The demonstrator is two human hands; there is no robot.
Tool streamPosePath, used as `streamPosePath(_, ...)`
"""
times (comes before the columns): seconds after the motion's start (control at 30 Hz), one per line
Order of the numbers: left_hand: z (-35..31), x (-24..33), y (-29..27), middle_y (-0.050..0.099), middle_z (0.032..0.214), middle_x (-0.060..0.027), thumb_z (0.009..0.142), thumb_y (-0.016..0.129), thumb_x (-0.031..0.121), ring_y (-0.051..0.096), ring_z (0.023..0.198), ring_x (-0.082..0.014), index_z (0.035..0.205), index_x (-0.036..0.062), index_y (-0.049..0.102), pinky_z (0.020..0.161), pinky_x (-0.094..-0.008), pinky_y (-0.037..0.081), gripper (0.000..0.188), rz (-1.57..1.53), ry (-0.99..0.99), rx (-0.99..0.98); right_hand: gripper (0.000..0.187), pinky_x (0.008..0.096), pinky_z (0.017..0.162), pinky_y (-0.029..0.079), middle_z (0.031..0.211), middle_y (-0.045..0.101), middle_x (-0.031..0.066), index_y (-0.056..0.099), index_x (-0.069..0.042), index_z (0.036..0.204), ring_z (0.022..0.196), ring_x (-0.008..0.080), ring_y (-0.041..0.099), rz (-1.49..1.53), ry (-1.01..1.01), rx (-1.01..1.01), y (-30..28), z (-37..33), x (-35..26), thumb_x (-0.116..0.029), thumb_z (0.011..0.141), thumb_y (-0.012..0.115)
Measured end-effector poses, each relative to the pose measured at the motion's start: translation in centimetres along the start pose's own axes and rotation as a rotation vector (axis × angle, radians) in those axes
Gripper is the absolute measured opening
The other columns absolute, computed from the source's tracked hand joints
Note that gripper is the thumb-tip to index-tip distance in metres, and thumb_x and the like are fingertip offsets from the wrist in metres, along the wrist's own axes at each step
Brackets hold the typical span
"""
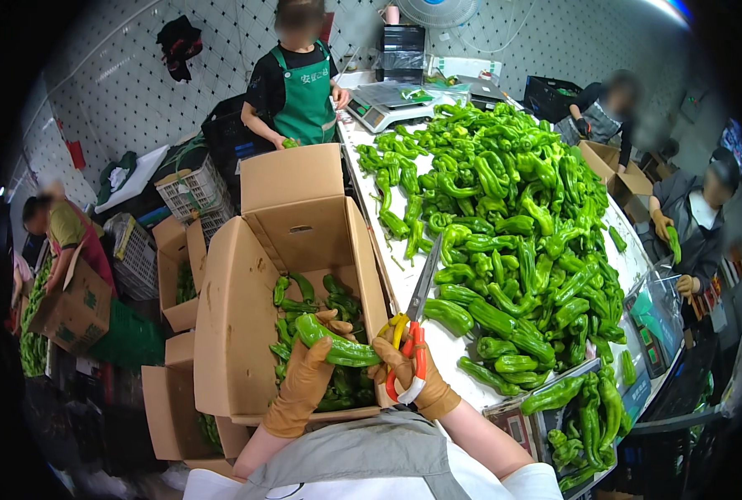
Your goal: The person repeatedly picks green peppers from a cardboard box, uses shears to trim the stems, and places the trimmed peppers onto a table. The person continues this cycle throughout the clip.
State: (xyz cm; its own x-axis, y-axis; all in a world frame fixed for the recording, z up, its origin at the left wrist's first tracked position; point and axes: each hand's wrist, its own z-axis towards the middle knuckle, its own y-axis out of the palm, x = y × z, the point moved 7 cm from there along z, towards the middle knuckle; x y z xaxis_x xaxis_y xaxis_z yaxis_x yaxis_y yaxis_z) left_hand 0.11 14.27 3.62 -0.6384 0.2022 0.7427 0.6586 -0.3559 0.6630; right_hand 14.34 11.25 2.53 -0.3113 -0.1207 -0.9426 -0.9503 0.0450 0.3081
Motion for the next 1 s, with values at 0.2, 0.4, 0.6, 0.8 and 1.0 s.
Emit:
streamPosePath(0.2, -0.4, -2.8, -0.5, 0.058, 0.104, -0.0072, 0.082, 0.063, 0.006, 0.058, 0.090, -0.0169, 0.125, 0.0044, 0.040, 0.082, -0.0316, 0.047, 0.049, 0.232, -0.200, 0.001, 0.008, 0.0244, 0.045, 0.046, 0.072, 0.056, 0.0052, 0.049, -0.004, 0.089, 0.051, 0.0146, 0.056, 0.076, -0.045, 0.078, 0.2, 0.3, 0.7, -0.011, 0.090, 0.054)
streamPosePath(0.4, 0.1, -3.0, -0.4, 0.056, 0.112, -0.0073, 0.077, 0.065, -0.001, 0.055, 0.099, -0.0159, 0.131, 0.0034, 0.036, 0.086, -0.0295, 0.044, 0.060, 0.192, -0.132, -0.077, 0.008, 0.0243, 0.047, 0.047, 0.078, 0.056, 0.0056, 0.049, -0.005, 0.089, 0.054, 0.0146, 0.056, -0.040, -0.247, 0.132, -0.4, 0.5, -0.3, -0.010, 0.089, 0.055)
streamPosePath(0.6, 0.5, -0.1, -1.1, 0.049, 0.115, -0.0068, 0.079, 0.065, 0.008, 0.050, 0.106, -0.0172, 0.128, 0.0012, 0.036, 0.092, -0.0292, 0.040, 0.057, 0.333, -0.083, 0.007, 0.015, 0.0241, 0.047, 0.048, 0.076, 0.050, 0.0046, 0.043, -0.005, 0.087, 0.058, 0.0126, 0.054, 0.086, -0.182, 0.131, -0.3, 0.9, -0.4, -0.001, 0.087, 0.057)
streamPosePath(0.8, 0.5, 1.6, -1.3, 0.055, 0.096, -0.0025, 0.090, 0.059, 0.016, 0.055, 0.083, -0.0095, 0.125, 0.0049, 0.044, 0.071, -0.0218, 0.048, 0.040, 0.445, -0.066, 0.152, 0.023, 0.0243, 0.072, 0.043, 0.084, 0.045, 0.0026, 0.040, -0.008, 0.092, 0.081, 0.0117, 0.052, -0.016, -0.356, 0.056, 0.1, 1.1, 0.0, 0.003, 0.085, 0.059)
streamPosePath(1.0, 0.4, 1.8, -0.5, 0.057, 0.097, -0.0030, 0.088, 0.060, 0.008, 0.054, 0.083, -0.0072, 0.116, 0.0013, 0.050, 0.074, -0.0208, 0.047, 0.030, 0.503, 0.064, 0.083, 0.019, 0.0276, 0.054, 0.053, 0.077, 0.047, 0.0031, 0.039, -0.007, 0.089, 0.068, 0.0134, 0.056, 0.071, -0.079, -0.007, 0.2, 0.9, 0.3, -0.006, 0.089, 0.057)
